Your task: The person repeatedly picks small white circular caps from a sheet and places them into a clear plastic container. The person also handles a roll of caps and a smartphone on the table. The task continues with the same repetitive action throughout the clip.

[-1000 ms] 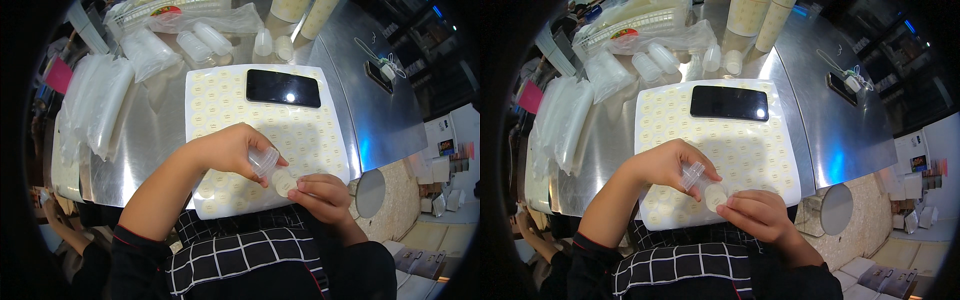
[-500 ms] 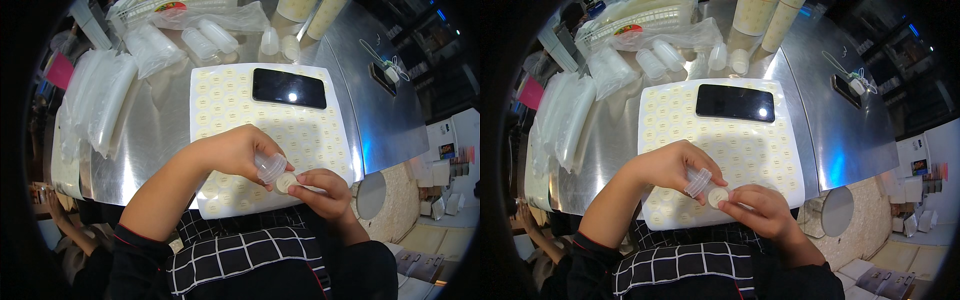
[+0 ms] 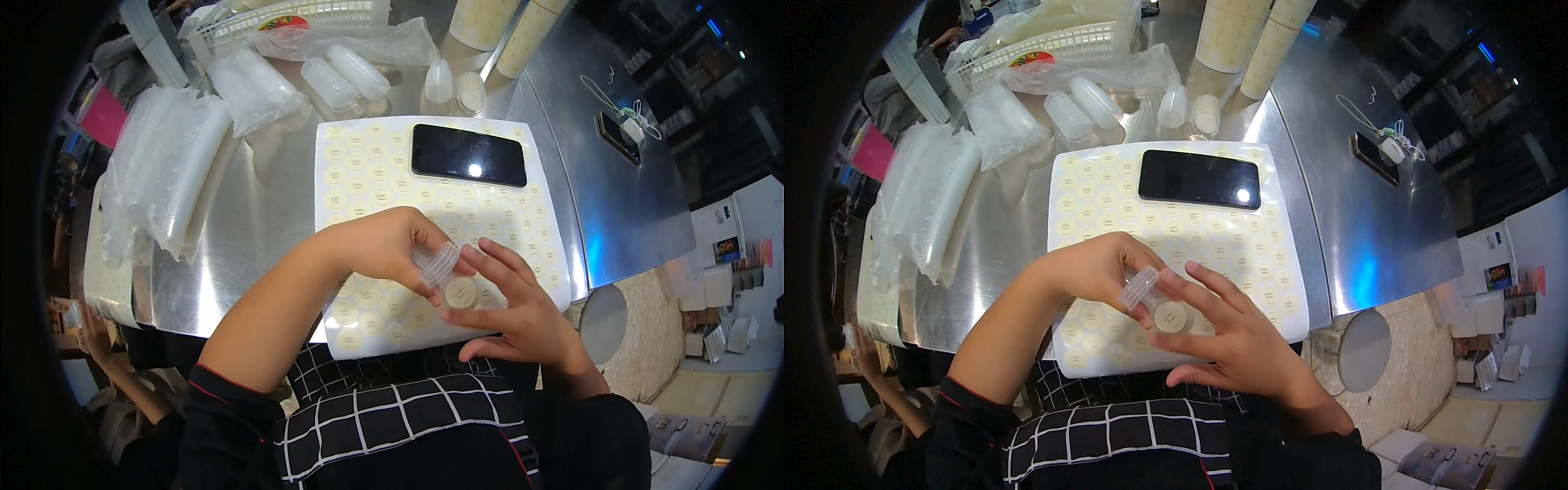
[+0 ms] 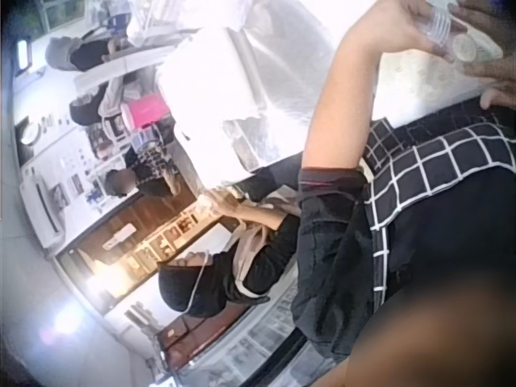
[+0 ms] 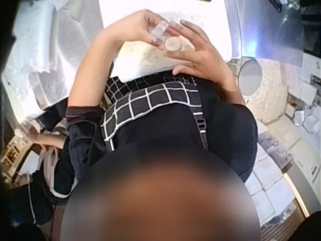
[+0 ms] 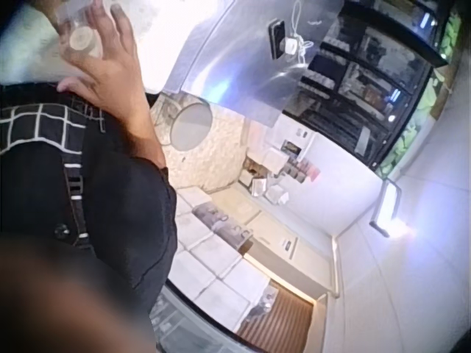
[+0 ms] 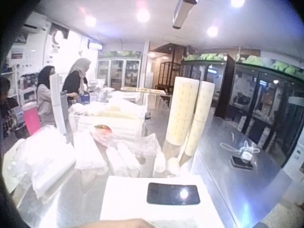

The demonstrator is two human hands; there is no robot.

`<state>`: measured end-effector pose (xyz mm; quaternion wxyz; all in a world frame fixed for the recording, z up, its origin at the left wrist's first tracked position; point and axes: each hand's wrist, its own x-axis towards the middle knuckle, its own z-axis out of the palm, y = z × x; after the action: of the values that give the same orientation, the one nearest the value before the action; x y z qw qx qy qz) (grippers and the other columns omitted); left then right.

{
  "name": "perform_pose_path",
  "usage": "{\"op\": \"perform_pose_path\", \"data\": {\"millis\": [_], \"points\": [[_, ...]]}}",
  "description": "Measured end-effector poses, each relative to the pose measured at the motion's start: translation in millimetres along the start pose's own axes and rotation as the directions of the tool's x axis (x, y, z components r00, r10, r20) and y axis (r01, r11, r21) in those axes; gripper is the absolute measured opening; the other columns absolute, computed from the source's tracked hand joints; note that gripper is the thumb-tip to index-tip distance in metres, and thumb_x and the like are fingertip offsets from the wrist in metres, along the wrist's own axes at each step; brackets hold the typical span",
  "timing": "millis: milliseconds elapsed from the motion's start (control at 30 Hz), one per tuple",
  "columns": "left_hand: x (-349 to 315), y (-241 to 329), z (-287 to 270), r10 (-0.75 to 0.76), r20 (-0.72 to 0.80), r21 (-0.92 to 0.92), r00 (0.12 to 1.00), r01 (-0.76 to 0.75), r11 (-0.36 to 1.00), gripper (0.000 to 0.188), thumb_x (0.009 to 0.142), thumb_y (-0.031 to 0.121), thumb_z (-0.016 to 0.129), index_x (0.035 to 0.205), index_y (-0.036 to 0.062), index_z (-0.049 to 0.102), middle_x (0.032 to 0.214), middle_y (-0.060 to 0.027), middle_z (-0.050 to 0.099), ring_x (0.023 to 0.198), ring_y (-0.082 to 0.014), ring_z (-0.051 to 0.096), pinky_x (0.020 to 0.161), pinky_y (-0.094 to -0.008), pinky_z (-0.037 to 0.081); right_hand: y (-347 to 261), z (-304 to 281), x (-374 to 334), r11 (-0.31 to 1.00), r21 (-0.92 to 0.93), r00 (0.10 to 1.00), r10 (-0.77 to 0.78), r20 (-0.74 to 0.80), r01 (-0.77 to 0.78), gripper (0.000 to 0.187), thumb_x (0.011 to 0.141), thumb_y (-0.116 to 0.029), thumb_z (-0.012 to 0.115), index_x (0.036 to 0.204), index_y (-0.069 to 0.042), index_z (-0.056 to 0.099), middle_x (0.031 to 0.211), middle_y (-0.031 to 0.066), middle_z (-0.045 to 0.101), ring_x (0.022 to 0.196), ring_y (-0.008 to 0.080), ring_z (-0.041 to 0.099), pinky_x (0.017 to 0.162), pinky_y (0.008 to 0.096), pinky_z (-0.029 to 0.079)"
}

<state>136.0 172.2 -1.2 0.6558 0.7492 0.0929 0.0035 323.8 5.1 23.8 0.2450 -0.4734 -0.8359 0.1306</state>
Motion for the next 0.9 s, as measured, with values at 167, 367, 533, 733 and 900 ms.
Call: {"op": "perform_pose_path", "data": {"millis": [167,367,533,733,900], "points": [[2.6,-2.8,0.0,-0.052,0.013,-0.02,0.999,0.053,0.998,0.048,0.064,0.013,0.089,0.108,0.0028,0.073,0.102,-0.0089,0.073,0.093,-0.0162,0.067,0.084,-0.0299,0.051,-3.1,7.5,3.1,0.998,-0.043,0.984,0.036,-0.176,-0.045,0.06,0.075,-0.043,0.078,0.13,-0.025,0.062,0.152,0.0174,0.034,0.137,0.042,0.035,0.11,0.0494,0.036],[2.9,-3.7,-3.2,-0.071,0.001,-0.041,0.997,0.071,0.997,0.053,0.065,0.009,0.088,0.115,0.0048,0.071,0.106,-0.0078,0.072,0.095,-0.0134,0.065,0.085,-0.0281,0.051,0.7,23.9,-7.8,0.992,-0.072,0.954,0.076,-0.29,-0.101,0.055,0.071,-0.026,0.084,0.122,-0.02,0.064,0.146,0.0168,0.04,0.133,0.0418,0.04,0.107,0.0488,0.038],[6.6,-9.6,-2.7,0.053,-0.024,-0.089,0.998,-0.055,0.994,0.056,0.067,0.019,0.089,0.118,0.0075,0.07,0.108,-0.0096,0.072,0.101,-0.0162,0.065,0.092,-0.0288,0.049,-3.5,28.4,-28.3,0.971,-0.093,0.927,0.177,-0.331,-0.219,0.047,0.066,-0.017,0.086,0.11,-0.017,0.069,0.126,0.0138,0.053,0.116,0.0364,0.053,0.094,0.0443,0.045],[7.0,-11.6,-5.3,0.043,-0.037,-0.144,0.998,-0.048,0.988,0.054,0.071,0.018,0.087,0.121,0.0089,0.069,0.114,-0.0099,0.07,0.107,-0.0179,0.064,0.095,-0.0294,0.048,-22.3,51.8,-9.2,0.978,0.191,0.993,-0.064,-0.097,0.081,0.025,0.074,-0.015,0.08,0.097,-0.012,0.069,0.098,0.0044,0.063,0.096,0.0204,0.062,0.081,0.0336,0.049],[6.7,-10.8,-5.3,0.02,-0.034,-0.161,0.999,-0.025,0.987,0.054,0.071,0.019,0.087,0.121,0.0084,0.068,0.116,-0.0106,0.069,0.109,-0.0185,0.063,0.097,-0.0299,0.047,-27.0,79.1,7.3,0.998,0.011,0.987,-0.052,-0.153,0.054,0.023,0.07,-0.022,0.082,0.089,-0.015,0.071,0.093,-0.0015,0.065,0.093,0.019,0.064,0.084,0.0373,0.051]]}}
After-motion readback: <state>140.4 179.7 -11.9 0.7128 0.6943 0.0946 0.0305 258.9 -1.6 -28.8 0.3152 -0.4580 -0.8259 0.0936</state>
